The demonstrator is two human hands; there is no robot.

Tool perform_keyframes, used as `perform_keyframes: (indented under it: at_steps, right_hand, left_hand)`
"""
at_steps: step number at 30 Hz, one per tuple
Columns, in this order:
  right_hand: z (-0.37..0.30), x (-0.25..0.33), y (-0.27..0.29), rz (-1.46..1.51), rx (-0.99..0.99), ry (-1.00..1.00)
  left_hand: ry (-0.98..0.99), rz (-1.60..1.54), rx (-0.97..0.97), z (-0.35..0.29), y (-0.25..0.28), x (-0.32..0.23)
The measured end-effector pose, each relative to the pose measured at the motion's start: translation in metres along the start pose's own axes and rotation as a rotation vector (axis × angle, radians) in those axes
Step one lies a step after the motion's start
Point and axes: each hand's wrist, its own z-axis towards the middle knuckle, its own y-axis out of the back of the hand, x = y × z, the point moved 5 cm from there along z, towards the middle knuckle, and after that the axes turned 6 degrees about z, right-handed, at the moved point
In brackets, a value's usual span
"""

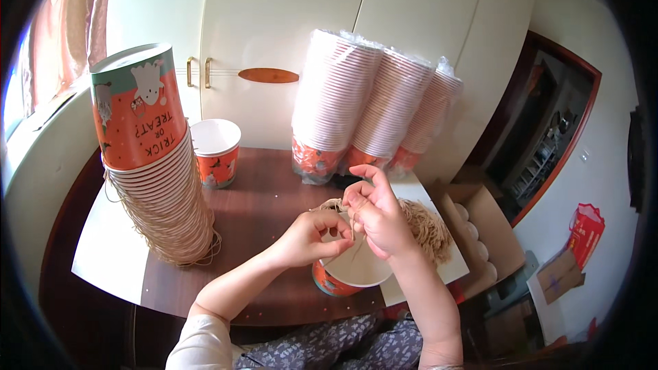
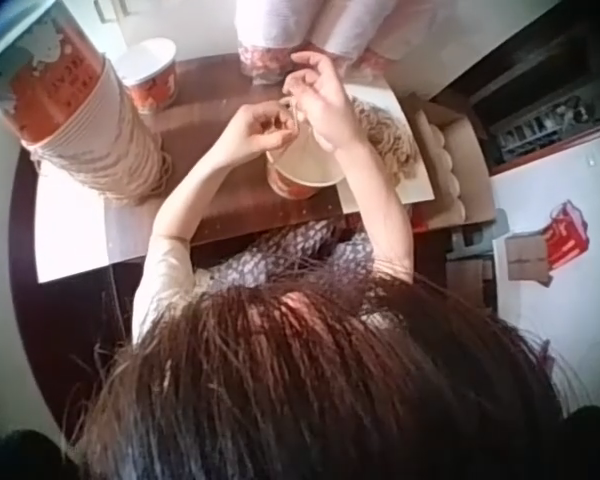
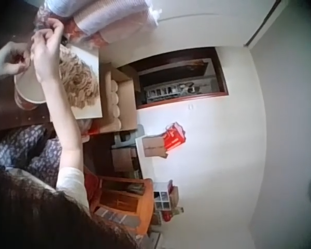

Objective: Attaching elastic strings to paper buckets.

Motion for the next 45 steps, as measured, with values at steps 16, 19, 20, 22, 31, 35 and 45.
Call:
perform_keyframes:
  at_steps: [16,19,20,22,31,35,45]
  right_hand:
    - [-0.004,-0.003,0.01,0.283,-0.13,-0.075]
    - [-0.001,0.0,0.011,0.325,-0.139,-0.075]
    - [-0.001,0.002,0.012,0.34,-0.139,-0.071]
    - [-0.001,0.006,0.015,0.347,-0.143,-0.058]
    - [0.003,0.014,0.028,0.403,-0.18,-0.027]
    - [0.006,0.028,0.031,0.462,-0.174,0.011]
    - [0.011,0.083,0.07,0.484,-0.215,0.26]
  left_hand:
    - [-0.114,0.317,0.042,-0.001,0.014,-0.006]
    - [-0.054,0.267,0.086,-0.003,0.015,0.001]
    - [-0.007,0.217,0.113,-0.005,0.015,0.007]
    - [0.013,0.175,0.128,-0.007,0.015,0.014]
    - [0.009,0.375,0.167,-0.017,0.003,0.031]
    - [0.007,0.418,0.143,-0.019,0.008,0.03]
    - [-0.101,0.491,0.171,-0.024,0.006,0.03]
